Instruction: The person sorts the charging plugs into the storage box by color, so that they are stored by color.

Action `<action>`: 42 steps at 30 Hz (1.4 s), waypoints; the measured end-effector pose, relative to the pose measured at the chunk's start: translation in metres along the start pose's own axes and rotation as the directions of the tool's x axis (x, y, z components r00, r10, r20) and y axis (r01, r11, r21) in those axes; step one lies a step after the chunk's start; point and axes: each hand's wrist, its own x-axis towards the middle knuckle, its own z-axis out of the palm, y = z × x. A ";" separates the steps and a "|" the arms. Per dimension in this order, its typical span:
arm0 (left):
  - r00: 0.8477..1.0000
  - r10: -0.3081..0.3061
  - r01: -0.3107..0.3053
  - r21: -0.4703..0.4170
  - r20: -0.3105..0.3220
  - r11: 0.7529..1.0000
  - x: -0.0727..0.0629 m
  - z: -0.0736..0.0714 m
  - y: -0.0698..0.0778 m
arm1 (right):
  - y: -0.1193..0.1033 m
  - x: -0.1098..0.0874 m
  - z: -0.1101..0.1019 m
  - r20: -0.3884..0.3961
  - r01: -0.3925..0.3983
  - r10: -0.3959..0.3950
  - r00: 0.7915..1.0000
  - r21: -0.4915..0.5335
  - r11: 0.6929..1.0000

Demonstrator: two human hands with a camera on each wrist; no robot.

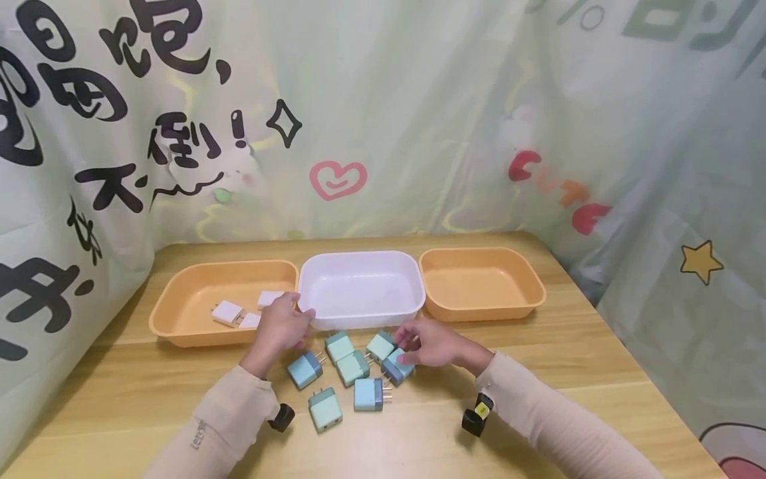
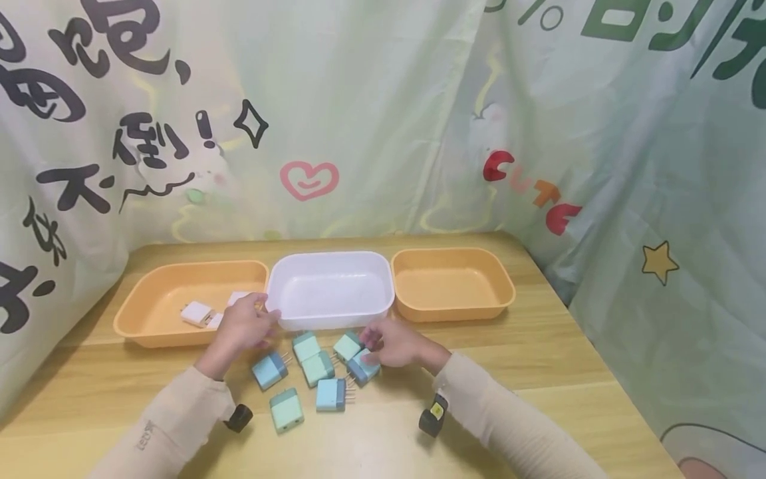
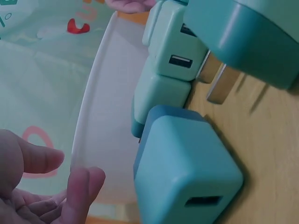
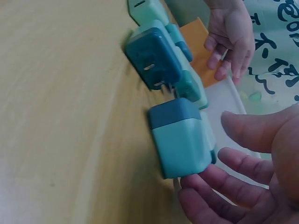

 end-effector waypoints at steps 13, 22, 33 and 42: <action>1.000 -0.010 0.010 0.005 0.008 1.000 0.002 0.004 0.000 | 0.006 -0.002 0.003 0.021 0.011 -0.010 1.000 -0.043 0.999; 1.000 0.012 -0.013 0.010 0.028 1.000 0.007 0.004 0.004 | 0.005 -0.005 -0.003 0.047 -0.003 0.005 0.999 -0.035 0.999; 0.999 -0.015 0.015 0.013 0.031 1.000 0.008 0.003 0.003 | 0.002 -0.005 -0.004 0.149 -0.021 0.030 0.988 -0.067 0.998; 0.999 -0.024 0.025 -0.024 0.041 0.999 0.009 0.002 0.002 | 0.004 -0.005 0.000 0.159 -0.020 0.029 0.987 -0.061 0.998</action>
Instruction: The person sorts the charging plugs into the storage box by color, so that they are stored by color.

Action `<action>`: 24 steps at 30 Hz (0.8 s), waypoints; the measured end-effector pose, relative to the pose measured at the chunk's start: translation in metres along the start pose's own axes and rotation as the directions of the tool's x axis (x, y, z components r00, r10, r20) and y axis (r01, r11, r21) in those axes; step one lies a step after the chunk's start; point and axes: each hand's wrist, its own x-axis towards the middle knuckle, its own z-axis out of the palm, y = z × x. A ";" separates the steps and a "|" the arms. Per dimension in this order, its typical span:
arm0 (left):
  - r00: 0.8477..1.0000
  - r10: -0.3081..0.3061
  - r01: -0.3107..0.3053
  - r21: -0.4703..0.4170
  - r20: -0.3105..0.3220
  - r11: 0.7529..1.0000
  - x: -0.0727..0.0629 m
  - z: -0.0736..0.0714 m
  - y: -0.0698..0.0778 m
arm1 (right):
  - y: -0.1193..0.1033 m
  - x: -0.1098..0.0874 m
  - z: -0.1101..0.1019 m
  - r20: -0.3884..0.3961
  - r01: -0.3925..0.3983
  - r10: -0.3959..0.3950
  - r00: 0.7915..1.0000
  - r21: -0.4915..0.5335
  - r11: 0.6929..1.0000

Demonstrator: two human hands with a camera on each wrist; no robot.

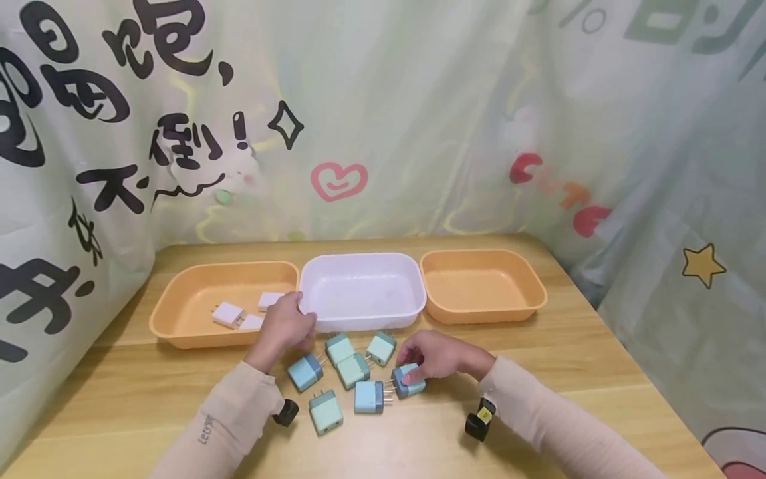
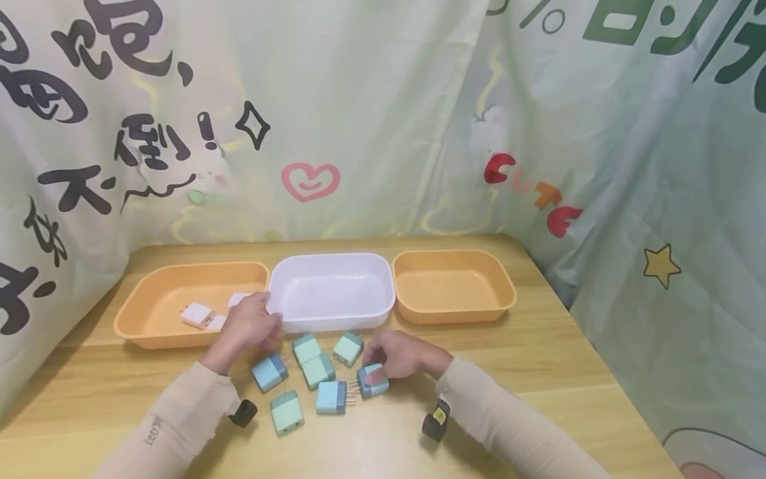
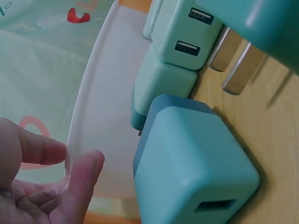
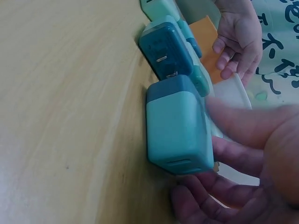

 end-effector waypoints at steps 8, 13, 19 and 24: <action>1.000 0.017 -0.017 -0.023 -0.007 1.000 0.000 0.002 -0.002 | -0.002 -0.002 0.001 0.056 -0.041 0.042 0.998 -0.020 0.999; 1.000 0.013 -0.013 -0.032 -0.005 0.999 0.001 0.004 -0.003 | -0.002 -0.003 0.002 0.054 -0.038 0.039 0.998 -0.023 0.999; 1.000 -0.006 0.006 -0.030 -0.006 1.000 0.001 0.003 -0.003 | -0.002 0.000 -0.001 0.040 0.009 -0.007 0.999 -0.035 0.999; 1.000 -0.007 0.007 -0.029 -0.001 1.000 0.001 0.003 -0.003 | -0.003 -0.001 -0.006 0.044 0.010 -0.008 0.999 -0.039 0.999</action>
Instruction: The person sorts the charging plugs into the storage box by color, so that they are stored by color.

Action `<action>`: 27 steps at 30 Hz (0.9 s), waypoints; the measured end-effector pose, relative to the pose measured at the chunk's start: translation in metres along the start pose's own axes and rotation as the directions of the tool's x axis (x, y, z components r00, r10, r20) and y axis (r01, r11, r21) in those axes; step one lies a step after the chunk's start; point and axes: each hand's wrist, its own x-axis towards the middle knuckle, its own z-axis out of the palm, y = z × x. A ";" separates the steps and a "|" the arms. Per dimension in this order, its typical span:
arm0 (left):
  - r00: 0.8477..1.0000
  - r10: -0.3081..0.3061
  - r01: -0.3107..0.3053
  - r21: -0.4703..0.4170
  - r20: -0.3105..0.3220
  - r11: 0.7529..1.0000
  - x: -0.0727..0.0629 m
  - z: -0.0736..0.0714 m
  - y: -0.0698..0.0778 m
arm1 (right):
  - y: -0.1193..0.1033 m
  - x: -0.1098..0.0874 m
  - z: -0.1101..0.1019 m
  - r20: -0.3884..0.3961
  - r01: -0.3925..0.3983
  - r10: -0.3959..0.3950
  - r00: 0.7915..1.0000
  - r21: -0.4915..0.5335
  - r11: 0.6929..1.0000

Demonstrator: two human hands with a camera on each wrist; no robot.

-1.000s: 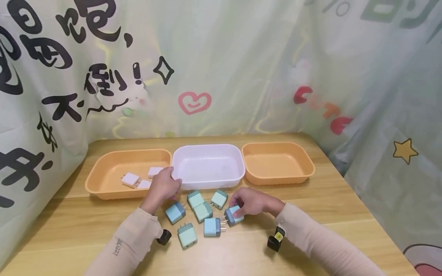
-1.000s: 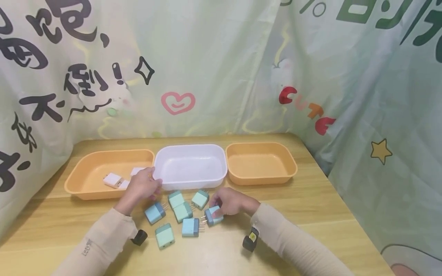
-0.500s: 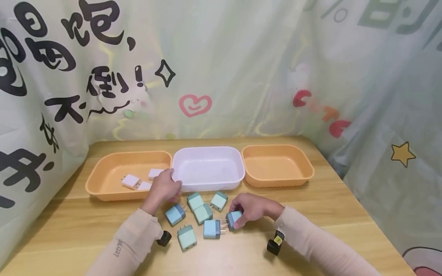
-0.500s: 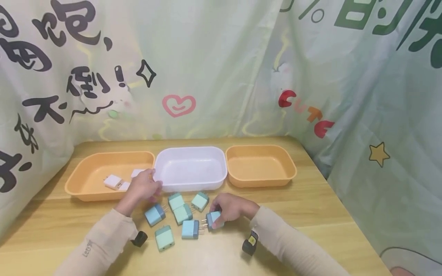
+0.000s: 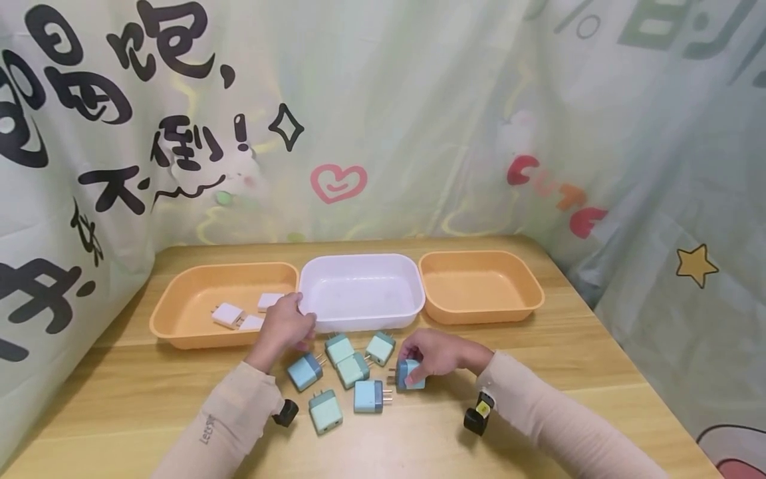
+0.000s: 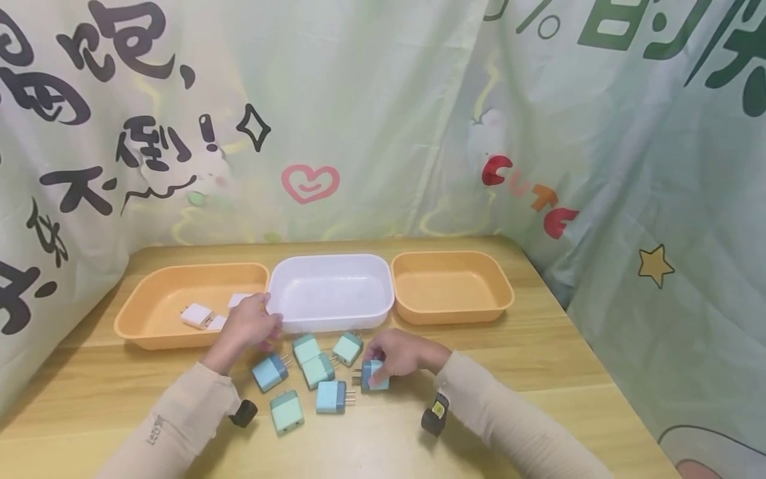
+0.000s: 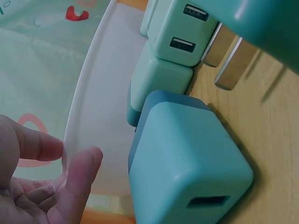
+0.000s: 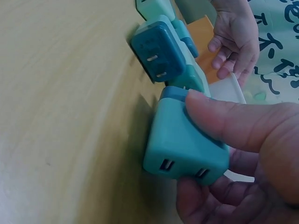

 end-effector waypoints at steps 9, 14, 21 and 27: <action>1.000 -0.015 0.015 0.014 -0.005 1.000 -0.002 -0.001 0.001 | -0.003 0.003 -0.016 -0.028 0.044 -0.041 0.999 0.093 0.995; 1.000 -0.018 0.018 0.020 -0.004 1.000 -0.002 -0.002 0.005 | -0.011 0.003 -0.028 -0.044 0.013 -0.009 0.999 0.101 0.995; 1.000 -0.012 0.012 0.003 0.000 1.000 0.000 -0.001 0.005 | -0.019 0.007 -0.038 -0.032 -0.032 0.039 0.999 0.190 0.981; 1.000 -0.027 0.027 0.011 -0.001 1.000 0.000 -0.002 0.002 | -0.026 0.014 -0.045 -0.033 -0.065 0.073 0.997 0.211 0.975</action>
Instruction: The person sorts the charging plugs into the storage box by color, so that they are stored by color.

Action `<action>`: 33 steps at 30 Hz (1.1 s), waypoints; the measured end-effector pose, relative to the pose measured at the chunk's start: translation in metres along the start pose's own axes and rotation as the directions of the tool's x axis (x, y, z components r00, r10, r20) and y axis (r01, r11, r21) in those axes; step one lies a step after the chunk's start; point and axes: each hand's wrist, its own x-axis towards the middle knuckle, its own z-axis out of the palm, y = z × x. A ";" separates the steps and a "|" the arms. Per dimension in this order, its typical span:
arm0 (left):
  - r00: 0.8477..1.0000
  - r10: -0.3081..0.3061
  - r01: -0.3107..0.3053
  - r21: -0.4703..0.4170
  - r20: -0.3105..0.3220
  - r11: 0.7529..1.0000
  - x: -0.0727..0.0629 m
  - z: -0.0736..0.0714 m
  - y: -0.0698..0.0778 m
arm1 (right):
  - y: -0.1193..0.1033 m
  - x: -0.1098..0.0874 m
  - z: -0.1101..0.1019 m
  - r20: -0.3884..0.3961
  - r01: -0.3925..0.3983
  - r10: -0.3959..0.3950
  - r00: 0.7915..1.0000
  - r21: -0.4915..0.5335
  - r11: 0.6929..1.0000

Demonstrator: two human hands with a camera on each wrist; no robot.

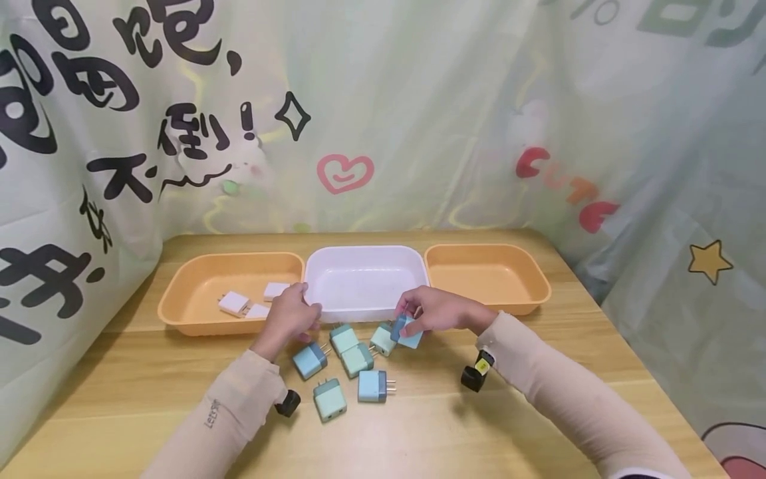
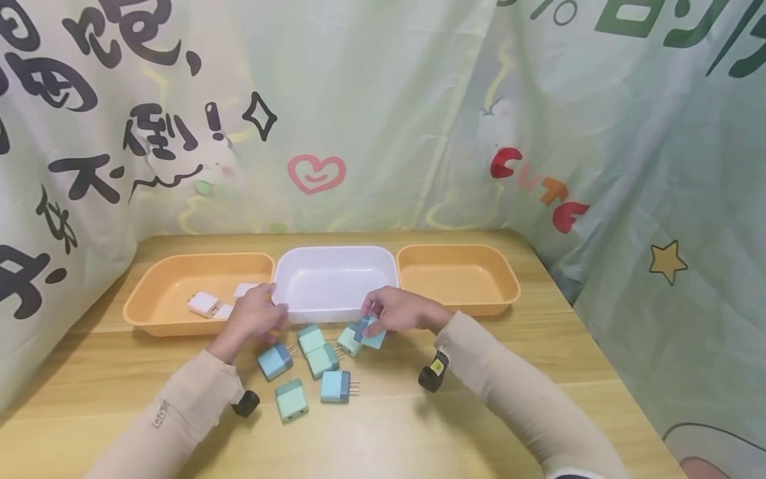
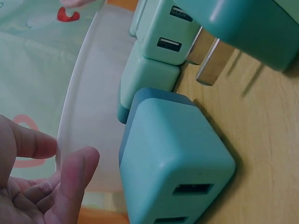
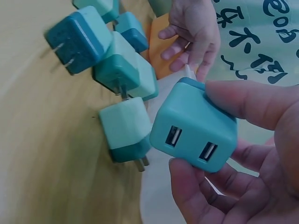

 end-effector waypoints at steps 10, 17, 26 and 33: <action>1.000 0.006 -0.006 0.006 -0.004 1.000 0.001 0.001 0.000 | -0.015 0.010 -0.011 -0.018 -0.039 0.039 0.999 0.006 0.999; 1.000 0.007 -0.007 0.010 -0.008 1.000 0.000 0.001 -0.001 | -0.026 0.016 -0.019 -0.033 -0.027 0.027 0.999 -0.014 1.000; 1.000 0.000 0.000 0.011 -0.002 1.000 -0.001 0.002 -0.002 | -0.036 0.034 -0.030 -0.042 -0.037 0.035 0.998 -0.030 0.999; 1.000 0.003 -0.002 0.011 -0.004 1.000 0.000 0.001 -0.002 | -0.037 0.057 -0.037 -0.037 -0.059 0.057 0.998 -0.033 0.998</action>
